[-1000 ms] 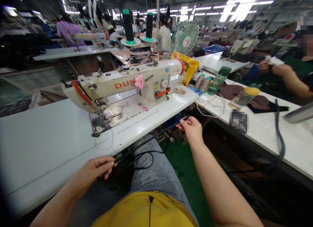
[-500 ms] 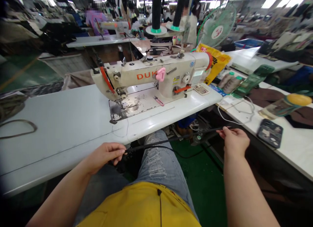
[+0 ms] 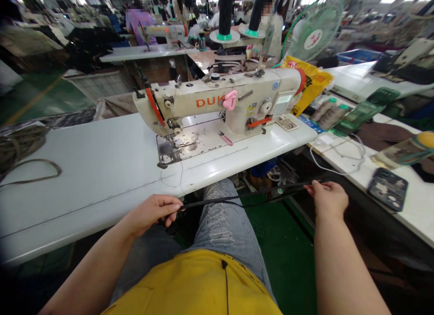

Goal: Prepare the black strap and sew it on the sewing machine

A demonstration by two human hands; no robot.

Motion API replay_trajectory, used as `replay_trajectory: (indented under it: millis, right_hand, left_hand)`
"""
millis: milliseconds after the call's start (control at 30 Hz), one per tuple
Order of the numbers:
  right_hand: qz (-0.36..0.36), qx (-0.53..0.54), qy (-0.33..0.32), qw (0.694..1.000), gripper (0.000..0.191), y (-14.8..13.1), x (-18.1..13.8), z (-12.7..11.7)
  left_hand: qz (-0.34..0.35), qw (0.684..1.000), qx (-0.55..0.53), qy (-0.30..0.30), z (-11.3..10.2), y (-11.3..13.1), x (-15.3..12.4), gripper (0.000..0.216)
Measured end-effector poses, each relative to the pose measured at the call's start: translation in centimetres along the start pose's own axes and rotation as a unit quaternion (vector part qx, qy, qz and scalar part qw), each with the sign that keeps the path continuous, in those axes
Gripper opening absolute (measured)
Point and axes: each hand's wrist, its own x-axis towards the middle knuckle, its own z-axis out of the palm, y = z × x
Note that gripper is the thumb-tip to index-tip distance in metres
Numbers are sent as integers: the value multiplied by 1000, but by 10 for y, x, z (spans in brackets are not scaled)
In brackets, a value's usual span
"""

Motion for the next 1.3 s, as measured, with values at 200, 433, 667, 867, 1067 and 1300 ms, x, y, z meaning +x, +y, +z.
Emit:
replay_trajectory:
  millis: [200, 433, 667, 867, 1067, 1300]
  right_hand:
    - [-97, -103, -168, 976, 18, -7, -55, 31]
    - [-222, -1, -577, 786, 33, -25, -182, 66]
    - [-296, -38, -613, 731, 37, -35, -181, 79]
    - [-317, -40, -583, 747, 36, -35, -151, 88]
    - [-322, -48, -578, 749, 39, -34, -143, 91]
    - [-332, -39, -566, 753, 32, -36, -150, 96]
  left_hand:
    - [10, 999, -9, -29, 26, 8, 6, 39]
    - [25, 994, -59, -86, 56, 3, 18, 42]
    - [23, 990, -53, -131, 63, -7, 13, 36]
    - [-10, 988, -51, -148, 77, -16, 14, 36]
    - [0, 988, -54, -144, 84, -16, 18, 35]
    - [2, 987, -73, -142, 86, -14, 20, 46]
